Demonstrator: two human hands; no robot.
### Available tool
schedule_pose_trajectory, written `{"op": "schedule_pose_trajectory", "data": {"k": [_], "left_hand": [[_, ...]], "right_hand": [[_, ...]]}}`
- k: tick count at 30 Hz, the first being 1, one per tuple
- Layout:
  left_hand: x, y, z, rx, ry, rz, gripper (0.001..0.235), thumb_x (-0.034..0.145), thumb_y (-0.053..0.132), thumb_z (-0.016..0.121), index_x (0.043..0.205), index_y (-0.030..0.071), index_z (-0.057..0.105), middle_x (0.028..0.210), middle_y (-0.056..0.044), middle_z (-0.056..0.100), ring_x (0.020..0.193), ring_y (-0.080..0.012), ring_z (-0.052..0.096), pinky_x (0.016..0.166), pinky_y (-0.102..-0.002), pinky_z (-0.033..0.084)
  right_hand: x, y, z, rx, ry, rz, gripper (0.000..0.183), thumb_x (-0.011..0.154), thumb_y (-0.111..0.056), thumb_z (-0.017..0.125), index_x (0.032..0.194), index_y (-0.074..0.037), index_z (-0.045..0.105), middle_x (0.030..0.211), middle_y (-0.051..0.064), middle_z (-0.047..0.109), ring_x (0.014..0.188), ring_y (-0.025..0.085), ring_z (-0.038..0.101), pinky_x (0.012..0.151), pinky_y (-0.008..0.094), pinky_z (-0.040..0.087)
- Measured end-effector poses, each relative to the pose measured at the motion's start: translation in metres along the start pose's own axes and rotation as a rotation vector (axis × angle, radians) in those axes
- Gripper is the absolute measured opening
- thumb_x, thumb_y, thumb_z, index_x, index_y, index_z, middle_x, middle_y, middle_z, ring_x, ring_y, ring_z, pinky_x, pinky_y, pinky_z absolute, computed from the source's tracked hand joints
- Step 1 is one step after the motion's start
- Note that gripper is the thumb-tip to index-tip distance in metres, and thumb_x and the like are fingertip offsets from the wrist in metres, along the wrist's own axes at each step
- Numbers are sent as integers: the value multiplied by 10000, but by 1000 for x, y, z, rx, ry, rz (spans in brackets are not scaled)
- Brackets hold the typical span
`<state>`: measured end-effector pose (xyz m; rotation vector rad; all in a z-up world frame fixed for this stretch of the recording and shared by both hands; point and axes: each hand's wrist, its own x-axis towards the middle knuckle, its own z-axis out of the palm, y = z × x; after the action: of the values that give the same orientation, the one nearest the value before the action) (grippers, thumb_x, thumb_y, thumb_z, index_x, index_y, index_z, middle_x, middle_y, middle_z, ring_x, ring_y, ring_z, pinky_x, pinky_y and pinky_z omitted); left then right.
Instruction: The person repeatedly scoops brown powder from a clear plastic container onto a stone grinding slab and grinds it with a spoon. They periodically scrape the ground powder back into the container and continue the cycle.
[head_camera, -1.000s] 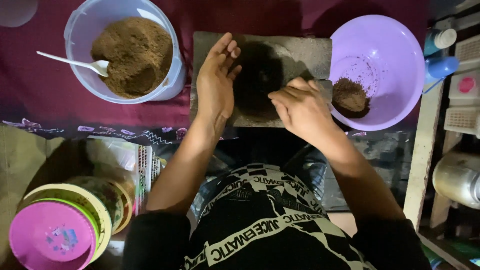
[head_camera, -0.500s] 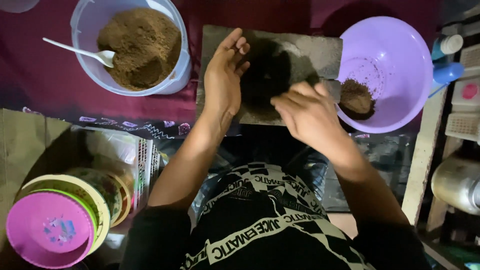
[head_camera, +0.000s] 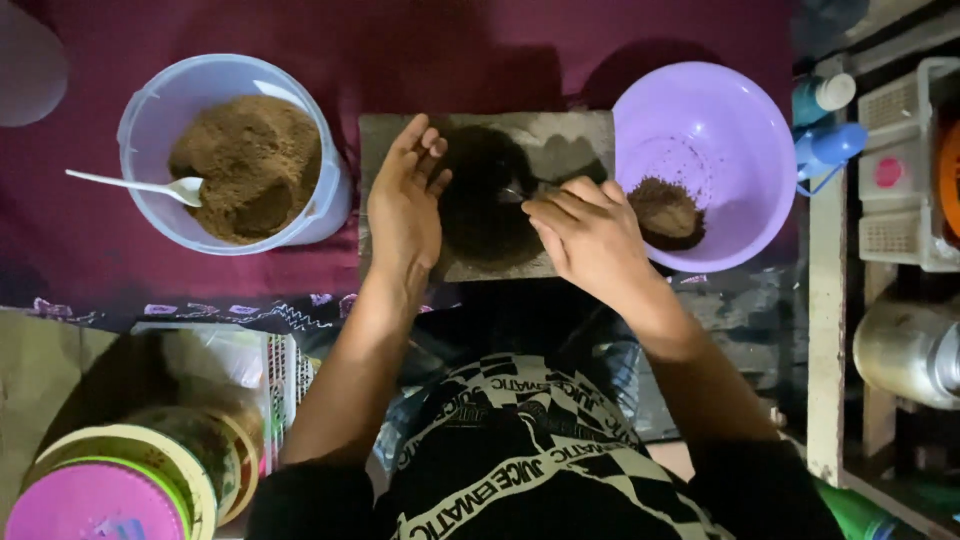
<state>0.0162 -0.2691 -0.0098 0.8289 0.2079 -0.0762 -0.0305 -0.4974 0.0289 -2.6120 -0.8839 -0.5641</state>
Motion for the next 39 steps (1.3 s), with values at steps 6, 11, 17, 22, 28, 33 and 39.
{"op": "schedule_pose_trajectory", "data": {"k": [6, 11, 17, 22, 28, 33, 39], "left_hand": [[-4, 4, 6, 44, 10, -10, 495, 1062, 98, 346, 1530, -39, 426, 1257, -100, 496, 1241, -266, 512, 1044, -439, 367], [3, 2, -1, -80, -1, 6, 471, 1108, 203, 364, 1515, -3, 480, 1383, -155, 513, 1325, -324, 498, 1088, -461, 359], [4, 15, 2, -332, -81, -57, 621, 1033, 416, 366, 1489, 26, 525, 1482, -196, 584, 1369, -292, 554, 1114, -404, 368], [-22, 75, -18, -395, -217, 209, 580, 1092, 429, 451, 1469, -3, 538, 1465, -208, 581, 1374, -317, 551, 1142, -419, 420], [-42, 138, -97, -83, 19, 621, 495, 1081, 390, 599, 1461, 74, 586, 1418, -122, 655, 1324, -257, 613, 1132, -393, 442], [-34, 142, -140, 64, 192, 783, 431, 1111, 288, 551, 1448, 20, 552, 1333, -120, 655, 1254, -226, 625, 1120, -321, 483], [-25, 130, -161, -15, 172, 757, 481, 1125, 391, 566, 1470, 55, 556, 1326, -100, 659, 1250, -199, 607, 1164, -361, 443]], "right_hand": [[-16, 13, 9, 34, 15, 23, 233, 1073, -279, 517, 1071, -182, 729, 852, 27, 689, 913, 237, 661, 743, 386, 437], [-6, 19, -3, 460, 201, 324, 139, 1002, -52, 607, 938, -85, 726, 860, 82, 759, 766, 287, 705, 693, 386, 534], [45, -5, -27, 1011, 372, 685, 158, 989, -39, 513, 948, -7, 663, 922, 166, 710, 723, 227, 644, 690, 327, 564], [97, -23, -21, 1147, 310, 653, 128, 1035, -176, 586, 1004, -99, 684, 906, 102, 716, 729, 216, 708, 610, 251, 445], [172, -65, 34, 814, 63, 172, 210, 1134, -112, 522, 1114, 47, 657, 1009, 197, 722, 874, 271, 727, 717, 311, 528], [210, -64, 118, 519, 44, -319, 139, 1088, 11, 620, 1128, 63, 743, 1003, 168, 770, 886, 282, 707, 750, 379, 559], [201, -65, 156, 367, -103, -406, 206, 1084, -175, 635, 1011, -107, 816, 850, 26, 633, 922, 260, 548, 798, 416, 413]]}}
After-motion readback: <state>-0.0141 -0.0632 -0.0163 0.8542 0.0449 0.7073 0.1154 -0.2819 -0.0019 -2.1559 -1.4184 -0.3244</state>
